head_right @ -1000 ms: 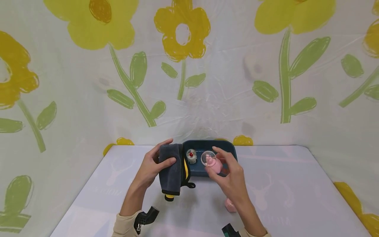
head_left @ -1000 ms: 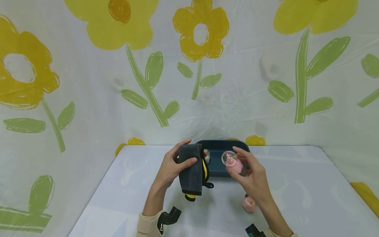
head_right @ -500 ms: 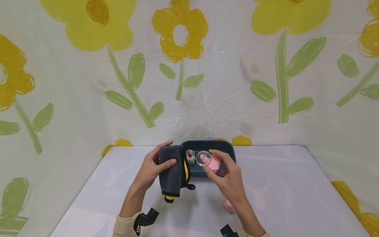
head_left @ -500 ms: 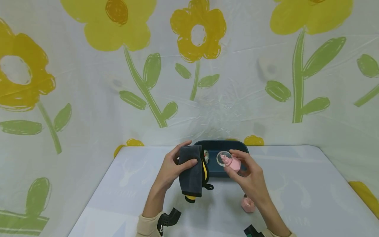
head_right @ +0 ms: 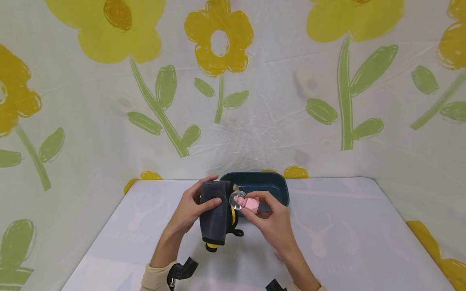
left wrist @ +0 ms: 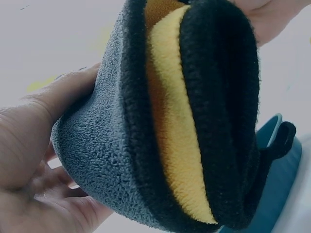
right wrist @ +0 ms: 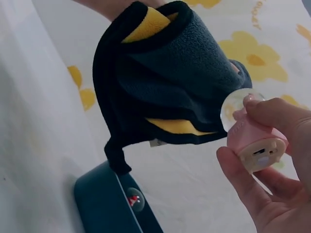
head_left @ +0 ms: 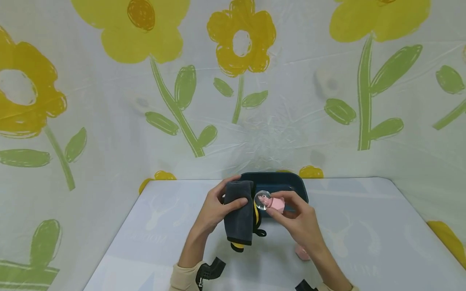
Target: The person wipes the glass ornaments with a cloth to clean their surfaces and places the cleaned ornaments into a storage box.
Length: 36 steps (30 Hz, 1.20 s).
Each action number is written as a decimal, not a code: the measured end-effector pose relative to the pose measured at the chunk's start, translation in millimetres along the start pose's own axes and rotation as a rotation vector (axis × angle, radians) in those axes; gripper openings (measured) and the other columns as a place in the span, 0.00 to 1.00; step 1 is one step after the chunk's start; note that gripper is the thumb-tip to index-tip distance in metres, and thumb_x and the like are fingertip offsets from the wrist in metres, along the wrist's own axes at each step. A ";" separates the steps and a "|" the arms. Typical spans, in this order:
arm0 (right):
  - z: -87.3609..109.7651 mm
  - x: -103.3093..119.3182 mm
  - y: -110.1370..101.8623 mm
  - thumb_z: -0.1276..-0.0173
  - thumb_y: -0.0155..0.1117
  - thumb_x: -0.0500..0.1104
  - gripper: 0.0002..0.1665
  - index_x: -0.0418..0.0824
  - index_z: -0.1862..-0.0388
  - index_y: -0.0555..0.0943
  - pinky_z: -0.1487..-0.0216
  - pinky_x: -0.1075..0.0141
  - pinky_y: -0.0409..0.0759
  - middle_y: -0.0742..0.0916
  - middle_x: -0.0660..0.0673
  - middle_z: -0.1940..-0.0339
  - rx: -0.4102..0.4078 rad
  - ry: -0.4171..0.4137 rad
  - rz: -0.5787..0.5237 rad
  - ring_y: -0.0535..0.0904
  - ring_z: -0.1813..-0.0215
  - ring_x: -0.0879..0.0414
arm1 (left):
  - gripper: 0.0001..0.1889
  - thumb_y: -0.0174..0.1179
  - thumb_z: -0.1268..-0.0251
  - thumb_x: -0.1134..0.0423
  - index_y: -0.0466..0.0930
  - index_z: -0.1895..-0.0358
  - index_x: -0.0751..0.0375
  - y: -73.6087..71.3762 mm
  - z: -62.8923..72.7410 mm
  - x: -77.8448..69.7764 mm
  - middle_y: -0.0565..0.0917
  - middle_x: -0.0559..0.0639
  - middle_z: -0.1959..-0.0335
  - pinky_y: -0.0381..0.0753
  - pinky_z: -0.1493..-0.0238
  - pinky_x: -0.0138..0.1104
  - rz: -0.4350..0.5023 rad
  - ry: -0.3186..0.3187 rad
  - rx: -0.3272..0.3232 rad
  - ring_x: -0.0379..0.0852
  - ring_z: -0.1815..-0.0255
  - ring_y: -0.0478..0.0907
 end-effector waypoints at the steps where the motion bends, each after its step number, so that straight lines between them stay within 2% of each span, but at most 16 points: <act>1: 0.3 -0.2 1.3 0.41 0.75 0.42 0.23 0.49 0.47 0.80 0.57 0.70 0.85 0.85 0.49 0.50 0.012 -0.004 -0.004 0.83 0.51 0.62 | 0.33 0.70 0.42 0.58 0.70 0.33 0.36 1.1 0.1 0.2 0.80 0.56 0.46 0.85 0.58 0.41 0.000 0.000 0.005 0.50 0.55 0.81; 9: 1.4 -1.8 7.3 0.41 0.75 0.43 0.23 0.50 0.46 0.80 0.57 0.70 0.85 0.85 0.50 0.49 0.064 0.025 -0.023 0.84 0.51 0.61 | 0.31 0.70 0.41 0.56 0.71 0.34 0.34 7.9 0.7 -0.9 0.80 0.55 0.46 0.85 0.57 0.42 -0.002 0.008 0.035 0.51 0.54 0.81; 16: 1.3 1.9 8.5 0.40 0.74 0.42 0.24 0.49 0.44 0.80 0.56 0.67 0.85 0.84 0.49 0.47 0.112 -0.040 -0.009 0.82 0.49 0.61 | 0.31 0.70 0.42 0.54 0.71 0.34 0.34 12.8 -0.4 -0.1 0.81 0.54 0.47 0.84 0.56 0.41 -0.008 0.009 0.065 0.50 0.53 0.81; 21: 2.3 3.1 9.9 0.40 0.73 0.42 0.23 0.49 0.44 0.82 0.55 0.66 0.85 0.81 0.51 0.45 0.122 -0.048 0.022 0.77 0.45 0.61 | 0.31 0.70 0.42 0.54 0.71 0.34 0.35 13.1 -0.3 -1.0 0.81 0.55 0.47 0.84 0.56 0.42 -0.003 0.008 0.067 0.50 0.53 0.81; 27: 2.8 3.1 11.7 0.40 0.73 0.42 0.24 0.50 0.44 0.82 0.55 0.62 0.86 0.81 0.50 0.45 0.117 -0.082 0.041 0.77 0.44 0.61 | 0.30 0.70 0.42 0.54 0.72 0.35 0.37 12.6 0.2 -1.7 0.81 0.56 0.48 0.84 0.56 0.41 -0.001 0.012 0.074 0.50 0.54 0.81; 32: 2.9 3.0 12.2 0.40 0.74 0.43 0.27 0.49 0.41 0.79 0.53 0.66 0.85 0.82 0.51 0.44 0.112 -0.091 0.041 0.78 0.44 0.62 | 0.30 0.70 0.42 0.54 0.73 0.36 0.38 12.1 1.2 -2.4 0.81 0.55 0.48 0.84 0.56 0.41 -0.002 0.019 0.071 0.50 0.55 0.81; 36: 3.9 6.7 11.3 0.44 0.75 0.39 0.31 0.46 0.40 0.78 0.53 0.68 0.84 0.83 0.49 0.43 0.094 -0.164 0.068 0.79 0.43 0.63 | 0.30 0.70 0.42 0.53 0.73 0.35 0.38 12.0 1.8 -4.0 0.81 0.55 0.48 0.84 0.56 0.42 0.012 0.024 0.079 0.51 0.55 0.81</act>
Point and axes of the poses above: each hand's wrist, its own z-axis away from the middle knuckle, its own y-axis out of the palm, x = y × z, the point moved 4 cm from there along -z, towards the middle knuckle
